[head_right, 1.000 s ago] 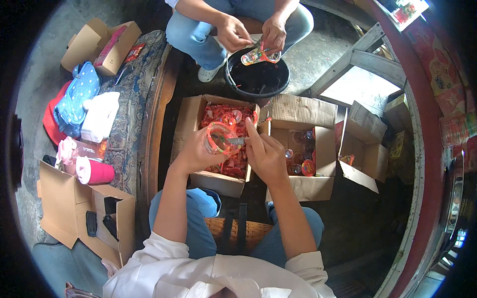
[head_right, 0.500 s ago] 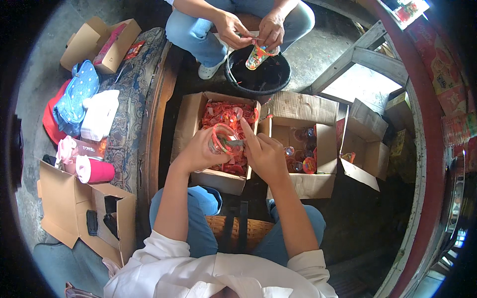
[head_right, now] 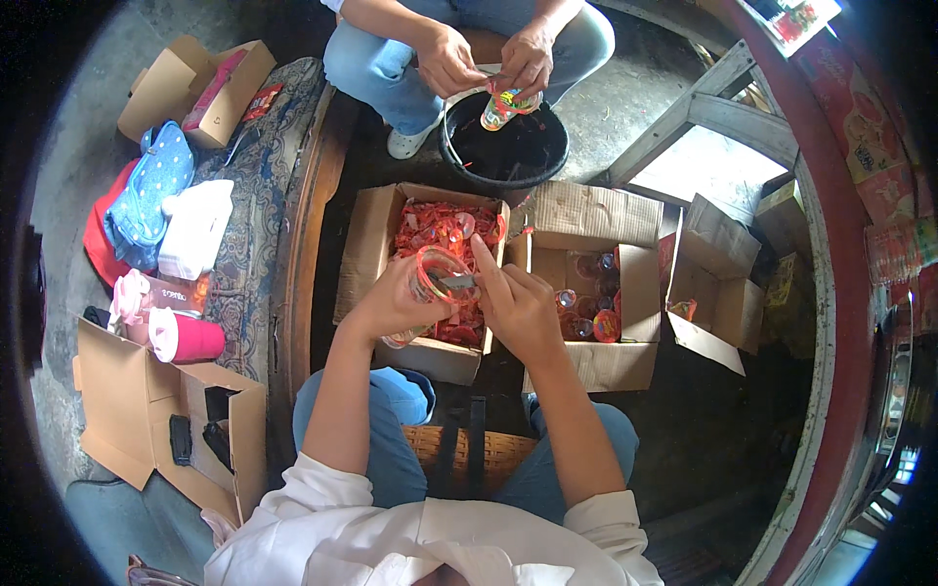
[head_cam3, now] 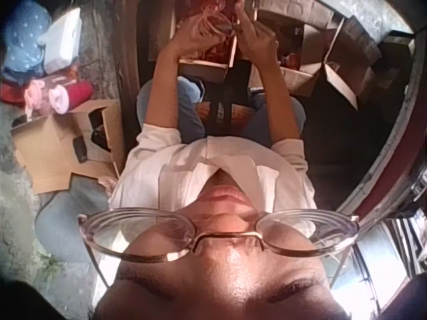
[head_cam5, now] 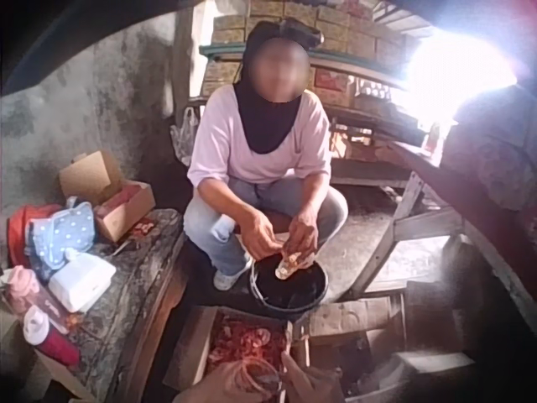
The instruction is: The person assembles food container lids by hand, taking plastic rings and snapping them onto round containers one at a time before placing the finished lids into boxes.
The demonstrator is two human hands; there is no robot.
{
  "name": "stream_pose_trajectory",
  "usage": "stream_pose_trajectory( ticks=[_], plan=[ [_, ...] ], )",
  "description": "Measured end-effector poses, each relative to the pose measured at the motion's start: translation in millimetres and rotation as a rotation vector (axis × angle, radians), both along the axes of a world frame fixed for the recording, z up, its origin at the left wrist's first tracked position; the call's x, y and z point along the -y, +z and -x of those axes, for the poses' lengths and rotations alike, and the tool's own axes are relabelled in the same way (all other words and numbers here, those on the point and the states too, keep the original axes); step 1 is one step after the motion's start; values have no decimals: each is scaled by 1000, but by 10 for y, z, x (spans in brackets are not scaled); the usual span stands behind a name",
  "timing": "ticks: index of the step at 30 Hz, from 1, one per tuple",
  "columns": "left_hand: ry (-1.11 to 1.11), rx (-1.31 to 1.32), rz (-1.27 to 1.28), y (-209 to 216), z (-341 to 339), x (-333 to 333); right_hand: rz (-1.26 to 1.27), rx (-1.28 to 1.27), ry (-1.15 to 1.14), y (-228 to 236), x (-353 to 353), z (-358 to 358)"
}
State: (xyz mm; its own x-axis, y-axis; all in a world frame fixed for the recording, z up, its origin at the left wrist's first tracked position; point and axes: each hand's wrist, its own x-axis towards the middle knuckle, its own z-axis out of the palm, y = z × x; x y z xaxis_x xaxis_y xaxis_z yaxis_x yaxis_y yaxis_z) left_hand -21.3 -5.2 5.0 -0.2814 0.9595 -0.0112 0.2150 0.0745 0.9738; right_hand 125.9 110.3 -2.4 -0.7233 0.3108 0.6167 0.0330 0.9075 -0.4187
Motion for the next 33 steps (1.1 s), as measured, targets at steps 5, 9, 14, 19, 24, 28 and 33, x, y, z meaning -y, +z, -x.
stream_pose_trajectory(
  ticks=[5,9,14,19,24,28,33],
  plan=[
    [-44,-16,23,115,14,38,-3,-33,28,18,-5,-8],
    [-25,66,20,195,-18,48,2,-81,33,41,-6,-26],
    [-49,192,0,114,6,14,136,-197,-54,64,-48,12],
    [-6,84,-51,-19,16,-13,552,-204,-195,14,-168,4],
    [17,-160,-104,-76,37,-1,450,-84,-115,107,-165,26],
    [6,-216,-137,3,12,-31,304,-10,-85,115,-152,20],
    [39,-307,-133,12,-11,-36,256,21,-112,87,-136,24]
  ],
)
